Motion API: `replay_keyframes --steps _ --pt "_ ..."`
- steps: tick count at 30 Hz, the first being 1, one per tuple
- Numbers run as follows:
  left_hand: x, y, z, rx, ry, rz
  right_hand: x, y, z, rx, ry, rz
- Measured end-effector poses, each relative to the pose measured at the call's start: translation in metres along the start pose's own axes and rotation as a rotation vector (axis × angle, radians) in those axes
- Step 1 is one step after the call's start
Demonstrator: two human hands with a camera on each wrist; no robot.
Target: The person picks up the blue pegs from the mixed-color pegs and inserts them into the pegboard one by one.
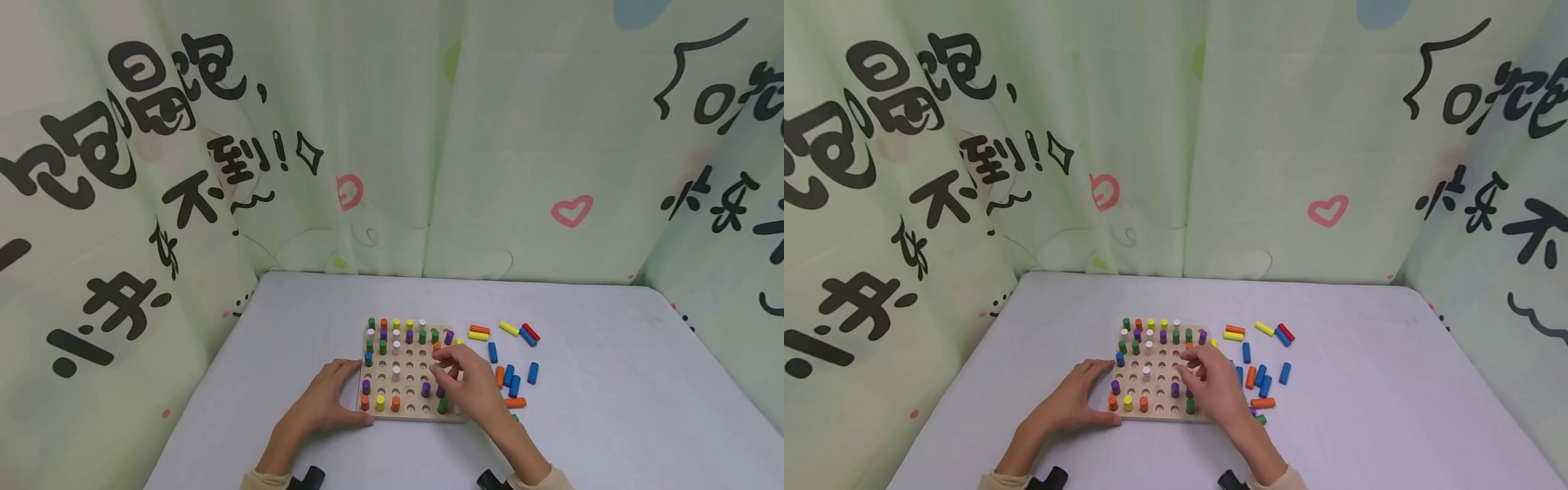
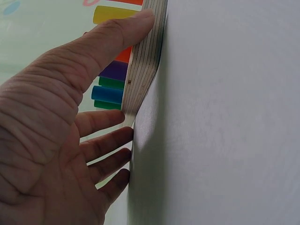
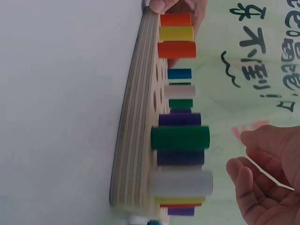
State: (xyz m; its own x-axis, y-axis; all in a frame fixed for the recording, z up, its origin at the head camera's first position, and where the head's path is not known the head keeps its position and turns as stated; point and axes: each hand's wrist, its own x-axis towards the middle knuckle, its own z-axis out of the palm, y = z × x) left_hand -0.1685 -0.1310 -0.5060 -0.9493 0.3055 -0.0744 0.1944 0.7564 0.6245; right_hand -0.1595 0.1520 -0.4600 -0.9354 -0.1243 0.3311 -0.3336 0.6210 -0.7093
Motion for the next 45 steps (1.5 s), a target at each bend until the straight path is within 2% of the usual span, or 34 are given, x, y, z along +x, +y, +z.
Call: replay_keyframes --steps 12,19,36,45 --pt "0.0 0.0 0.0 -0.003 -0.004 -0.001 -0.006 0.022 -0.015 -0.065 -0.008 0.099" --pt "-0.001 0.002 0.001 -0.01 -0.007 -0.033 -0.007 0.032 -0.022 -0.098 -0.023 0.138" --pt "0.0 0.001 0.0 -0.007 -0.001 -0.02 0.004 0.052 -0.026 -0.151 -0.061 0.181" --pt "0.0 0.001 0.0 -0.002 0.004 -0.025 0.013 0.059 -0.025 -0.169 -0.119 0.251"
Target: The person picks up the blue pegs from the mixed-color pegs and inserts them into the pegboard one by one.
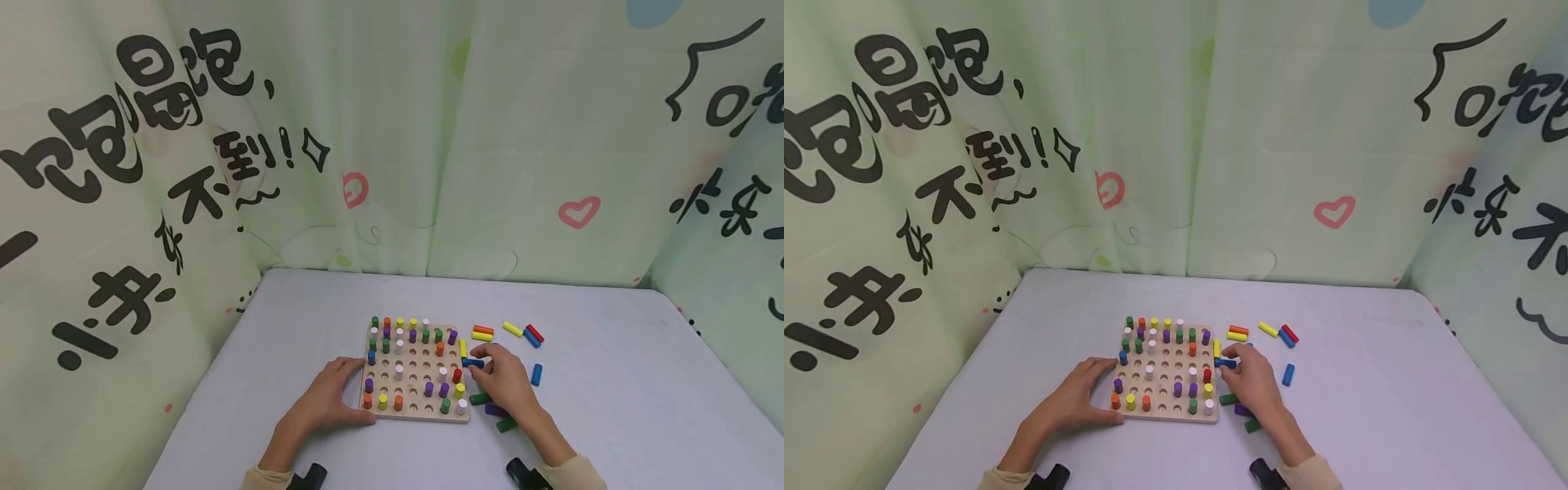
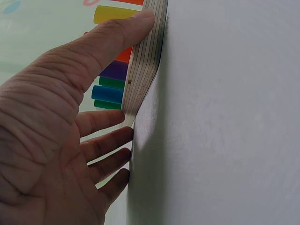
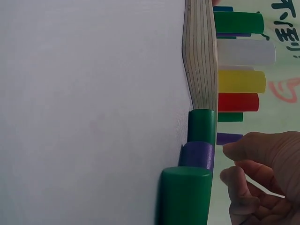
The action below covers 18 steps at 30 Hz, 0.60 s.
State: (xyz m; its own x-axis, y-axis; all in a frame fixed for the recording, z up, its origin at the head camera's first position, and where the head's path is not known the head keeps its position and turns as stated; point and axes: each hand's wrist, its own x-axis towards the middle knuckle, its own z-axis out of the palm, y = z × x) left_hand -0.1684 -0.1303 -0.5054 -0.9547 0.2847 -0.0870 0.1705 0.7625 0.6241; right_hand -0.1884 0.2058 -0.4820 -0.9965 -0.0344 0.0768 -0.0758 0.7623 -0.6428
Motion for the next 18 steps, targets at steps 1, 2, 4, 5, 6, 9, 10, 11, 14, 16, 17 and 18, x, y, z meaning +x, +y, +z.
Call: replay_keyframes --steps 1,2,4,5,6,9,10,11,14,16,17,18 --pt "0.0 0.0 0.0 0.0 -0.001 -0.001 0.001 0.0 0.0 -0.002 -0.006 0.002" --pt "0.0 0.0 0.0 0.002 -0.002 -0.004 0.002 0.0 0.0 -0.006 -0.014 0.004" --pt "0.0 0.001 0.0 0.004 -0.002 -0.008 0.003 0.0 -0.001 -0.017 -0.03 0.008" --pt "0.0 0.001 0.001 0.004 -0.003 -0.009 0.003 -0.001 -0.001 -0.021 -0.037 0.01" --pt "0.0 0.0 0.001 0.004 -0.002 -0.009 0.004 0.0 -0.001 -0.026 -0.044 0.012" --pt "0.0 0.0 0.001 0.003 -0.002 -0.01 0.006 0.0 -0.001 -0.038 -0.06 0.02" --pt "0.0 0.0 0.001 0.002 -0.002 -0.009 0.007 0.001 -0.001 -0.042 -0.063 0.023" --pt "0.0 -0.001 0.001 0.003 -0.001 -0.008 0.008 0.001 0.0 -0.047 -0.066 0.026" --pt "0.0 -0.001 0.0 0.001 -0.002 -0.003 0.01 0.003 0.0 -0.074 -0.074 0.016" --pt "0.0 -0.001 0.0 -0.002 -0.003 0.001 0.011 0.003 0.0 -0.091 -0.08 0.008" --pt "0.001 -0.001 0.0 -0.003 -0.003 0.002 0.011 0.003 0.0 -0.098 -0.082 0.004" --pt "0.001 -0.001 0.0 -0.005 -0.004 0.003 0.012 0.003 0.0 -0.105 -0.085 -0.002"
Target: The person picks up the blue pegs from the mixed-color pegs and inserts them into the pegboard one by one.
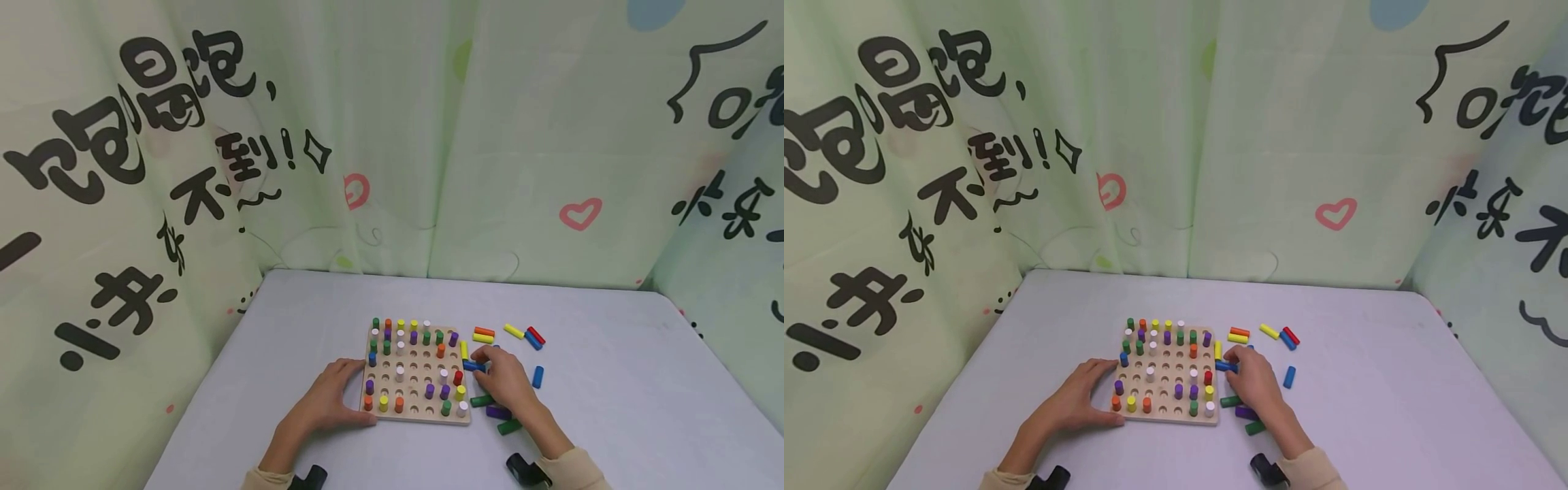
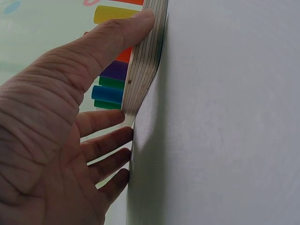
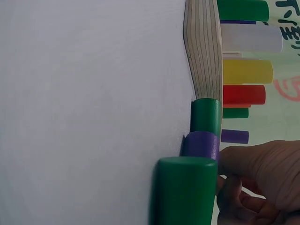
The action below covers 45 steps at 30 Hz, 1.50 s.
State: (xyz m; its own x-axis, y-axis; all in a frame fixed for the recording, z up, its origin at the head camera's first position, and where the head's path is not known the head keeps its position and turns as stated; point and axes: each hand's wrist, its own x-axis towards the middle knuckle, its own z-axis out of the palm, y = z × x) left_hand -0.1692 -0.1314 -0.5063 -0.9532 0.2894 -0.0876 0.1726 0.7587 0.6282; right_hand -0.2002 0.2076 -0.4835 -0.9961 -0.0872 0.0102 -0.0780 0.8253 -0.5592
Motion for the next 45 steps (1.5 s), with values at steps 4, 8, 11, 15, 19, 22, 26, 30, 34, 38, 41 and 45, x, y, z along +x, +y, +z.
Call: replay_keyframes --steps 4,8,11,15,19,22,26,30,34,38,41,45 --pt "0.0 0.0 0.0 -0.002 -0.001 -0.001 0.0 0.0 0.0 -0.013 -0.001 -0.011" --pt "0.0 -0.001 0.0 -0.006 0.0 -0.001 0.0 0.0 0.0 -0.022 0.004 -0.016" --pt "0.0 -0.001 0.0 -0.007 0.0 0.004 -0.001 0.0 0.0 -0.019 0.008 -0.013" --pt "0.0 -0.002 0.0 -0.006 0.0 0.016 -0.003 0.0 0.0 -0.002 0.017 -0.008" --pt "0.0 -0.002 0.0 -0.007 -0.002 0.018 -0.006 0.0 0.0 0.021 0.032 0.001" --pt "0.0 -0.001 0.0 -0.009 -0.004 0.016 -0.008 -0.001 -0.001 0.055 0.045 0.014" --pt "0.001 -0.002 0.001 -0.011 -0.001 0.02 -0.011 -0.003 -0.002 0.1 0.068 0.026" --pt "0.001 -0.003 0.001 -0.014 0.002 0.03 -0.013 -0.005 -0.002 0.116 0.097 0.022" --pt "0.001 -0.003 0.001 -0.015 0.002 0.029 -0.014 -0.008 -0.002 0.126 0.124 0.002" --pt "0.001 -0.002 0.0 -0.01 0.002 0.027 -0.013 -0.012 -0.001 0.143 0.14 -0.02" --pt "0.001 -0.002 0.0 -0.008 0.001 0.025 -0.013 -0.015 0.001 0.151 0.146 -0.028" --pt "0.0 -0.002 0.0 -0.013 0.0 0.019 -0.013 -0.02 0.003 0.164 0.152 -0.034"
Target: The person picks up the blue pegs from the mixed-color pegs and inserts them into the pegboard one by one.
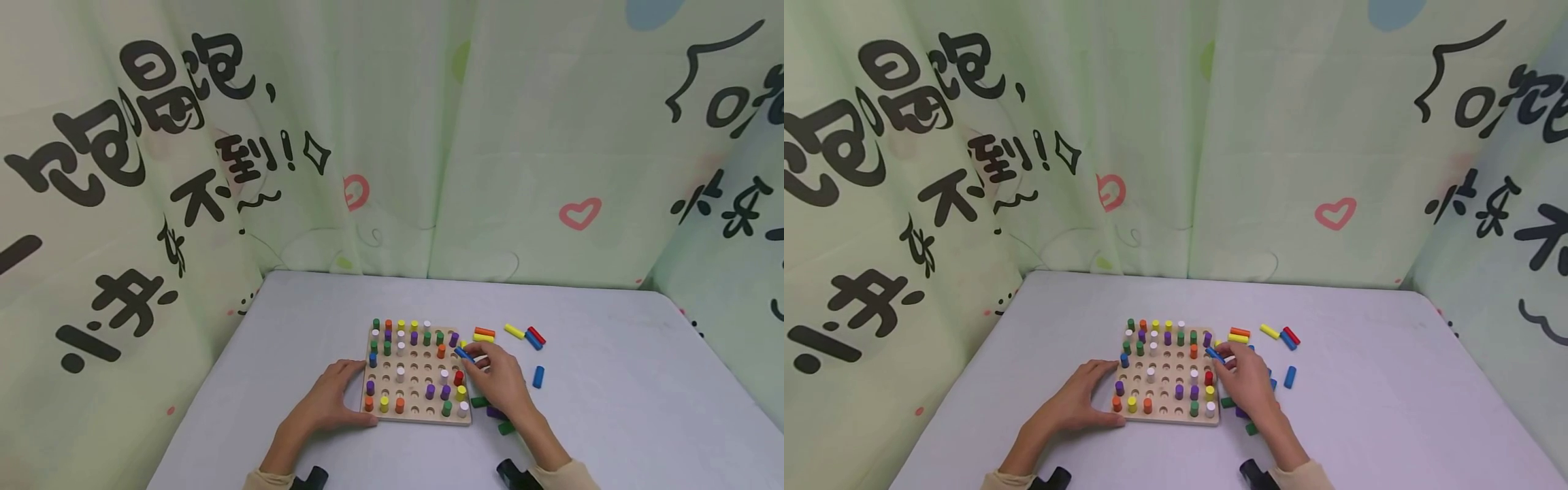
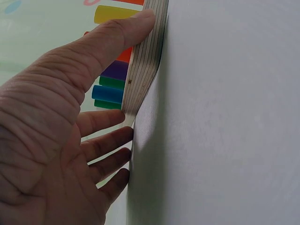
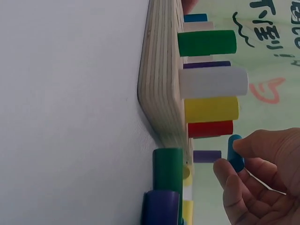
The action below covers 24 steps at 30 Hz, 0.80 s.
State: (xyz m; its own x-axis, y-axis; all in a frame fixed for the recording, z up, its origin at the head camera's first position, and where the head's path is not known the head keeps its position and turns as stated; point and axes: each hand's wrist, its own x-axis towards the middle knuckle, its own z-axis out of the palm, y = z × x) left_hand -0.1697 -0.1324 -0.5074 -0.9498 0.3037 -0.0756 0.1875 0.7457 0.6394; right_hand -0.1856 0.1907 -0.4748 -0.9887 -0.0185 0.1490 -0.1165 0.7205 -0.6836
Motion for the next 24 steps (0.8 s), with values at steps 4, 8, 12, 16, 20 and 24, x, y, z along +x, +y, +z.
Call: replay_keyframes --steps 4,8,12,16,20,24 --pt "0.0 0.0 0.0 -0.002 0.001 0.002 0.0 -0.005 0.003 0.028 -0.004 -0.014" --pt "0.0 0.0 -0.001 -0.003 0.003 0.005 -0.001 -0.01 0.007 0.045 -0.02 -0.026" --pt "0.0 0.001 0.0 -0.005 0.001 0.002 0.0 -0.015 0.01 0.061 -0.031 -0.039" --pt "0.0 0.001 0.0 -0.001 0.001 0.003 0.002 -0.021 0.013 0.087 -0.033 -0.06" --pt "0.0 0.0 0.001 0.0 0.001 0.003 0.003 -0.026 0.017 0.112 -0.036 -0.073" --pt "0.0 0.0 0.001 0.0 0.002 0.0 0.004 -0.032 0.021 0.128 -0.044 -0.077"
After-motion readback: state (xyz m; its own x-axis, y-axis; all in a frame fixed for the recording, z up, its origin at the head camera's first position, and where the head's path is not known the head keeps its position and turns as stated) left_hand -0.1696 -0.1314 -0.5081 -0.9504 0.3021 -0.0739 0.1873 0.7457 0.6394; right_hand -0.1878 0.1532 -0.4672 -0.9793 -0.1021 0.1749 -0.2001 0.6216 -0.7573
